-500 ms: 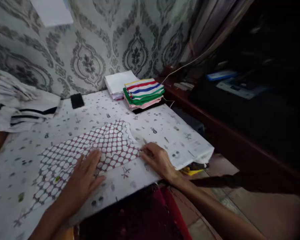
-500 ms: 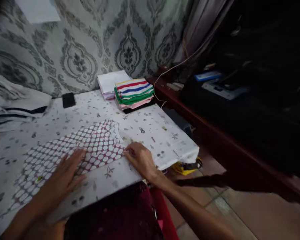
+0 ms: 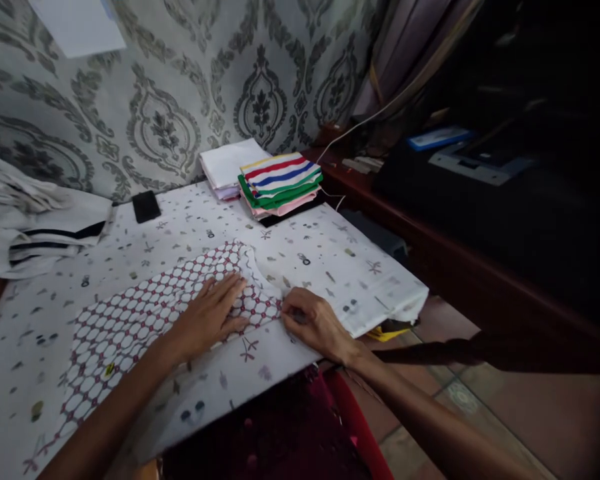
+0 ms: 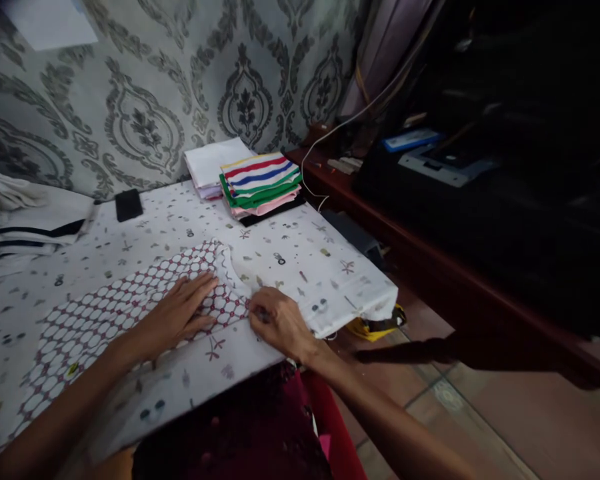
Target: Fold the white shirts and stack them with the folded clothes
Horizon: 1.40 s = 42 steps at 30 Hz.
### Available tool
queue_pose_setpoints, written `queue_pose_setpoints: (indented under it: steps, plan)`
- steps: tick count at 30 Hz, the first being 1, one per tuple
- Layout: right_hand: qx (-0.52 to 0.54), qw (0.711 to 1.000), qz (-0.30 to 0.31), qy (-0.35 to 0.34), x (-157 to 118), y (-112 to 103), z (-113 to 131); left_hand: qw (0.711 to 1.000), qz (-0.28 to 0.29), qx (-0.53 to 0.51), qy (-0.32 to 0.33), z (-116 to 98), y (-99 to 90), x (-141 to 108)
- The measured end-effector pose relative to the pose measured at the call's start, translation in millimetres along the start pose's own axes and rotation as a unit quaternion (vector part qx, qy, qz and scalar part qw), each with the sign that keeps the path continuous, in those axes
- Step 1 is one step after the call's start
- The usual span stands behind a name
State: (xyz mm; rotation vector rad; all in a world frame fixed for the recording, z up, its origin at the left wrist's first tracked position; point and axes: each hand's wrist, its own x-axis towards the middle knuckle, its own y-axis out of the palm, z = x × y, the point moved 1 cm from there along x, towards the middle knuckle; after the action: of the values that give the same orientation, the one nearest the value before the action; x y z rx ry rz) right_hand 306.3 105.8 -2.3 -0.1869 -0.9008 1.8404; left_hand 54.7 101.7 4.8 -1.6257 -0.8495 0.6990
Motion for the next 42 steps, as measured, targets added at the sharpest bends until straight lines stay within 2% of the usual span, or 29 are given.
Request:
queue_pose_setpoints:
  steps: [6,11,18,23,26,29,33,35,38,40,42]
  plan:
    - [-0.005,0.999,0.034,0.01,0.9,-4.2,-0.1,1.0,-0.007,0.016,0.01,6.5,7.7,3.2]
    - [-0.04,0.997,0.02,0.059,5.9,3.7,-1.7,0.999,-0.004,0.034,0.02,2.2,12.4,3.2]
    - [0.045,0.998,0.019,0.03,5.7,1.0,-3.7,0.999,0.026,-0.011,0.026,2.7,1.7,-5.9]
    - [-0.014,0.998,0.057,0.008,6.6,-1.2,-2.5,1.0,0.006,0.006,0.016,1.8,6.7,-16.7]
    - [-0.036,0.998,0.06,0.0,7.4,0.5,-3.3,1.0,0.004,0.017,0.017,-5.6,10.9,-25.0]
    - [-0.045,0.998,0.054,-0.005,7.0,1.3,-5.9,0.999,0.037,0.002,0.027,-18.5,10.4,-39.8]
    - [-0.029,0.999,0.039,0.012,7.9,-0.8,-4.1,0.992,0.099,-0.049,0.063,-37.1,1.6,-66.7]
    - [-0.028,0.999,0.011,0.019,12.2,-0.6,2.8,0.991,0.095,-0.073,0.065,-41.0,-3.4,-77.9]
    - [-0.038,0.999,-0.013,-0.021,26.2,8.4,20.7,0.997,0.034,-0.064,0.008,-37.5,-4.2,-89.2]
    - [-0.044,0.996,0.009,-0.083,39.7,21.9,34.3,0.999,0.003,-0.037,-0.032,-33.3,1.0,-94.8]
    - [-0.057,0.986,0.053,-0.146,54.0,40.2,45.7,0.999,0.002,-0.019,-0.035,-30.9,7.8,-100.4]
